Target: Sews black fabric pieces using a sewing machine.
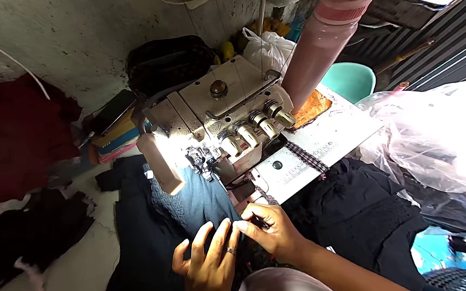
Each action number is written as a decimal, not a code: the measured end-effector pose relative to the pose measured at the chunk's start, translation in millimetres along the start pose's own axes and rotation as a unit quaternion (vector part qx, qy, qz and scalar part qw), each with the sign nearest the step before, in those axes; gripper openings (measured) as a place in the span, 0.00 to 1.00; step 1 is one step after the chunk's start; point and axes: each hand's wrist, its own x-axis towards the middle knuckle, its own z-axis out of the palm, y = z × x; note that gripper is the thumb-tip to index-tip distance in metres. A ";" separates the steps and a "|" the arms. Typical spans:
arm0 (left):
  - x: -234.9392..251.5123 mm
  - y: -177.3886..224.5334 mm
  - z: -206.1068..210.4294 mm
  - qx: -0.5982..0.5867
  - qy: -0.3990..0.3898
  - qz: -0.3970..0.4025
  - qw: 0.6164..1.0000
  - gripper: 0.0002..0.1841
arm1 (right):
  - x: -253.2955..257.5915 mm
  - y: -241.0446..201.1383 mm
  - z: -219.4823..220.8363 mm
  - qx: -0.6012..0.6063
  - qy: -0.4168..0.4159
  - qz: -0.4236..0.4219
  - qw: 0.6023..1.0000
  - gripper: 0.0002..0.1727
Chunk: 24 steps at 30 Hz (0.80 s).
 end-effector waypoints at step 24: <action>19.3 12.9 13.3 -0.110 0.059 -0.221 0.967 0.19 | 8.2 -2.5 6.7 -0.005 0.024 0.000 1.000 0.15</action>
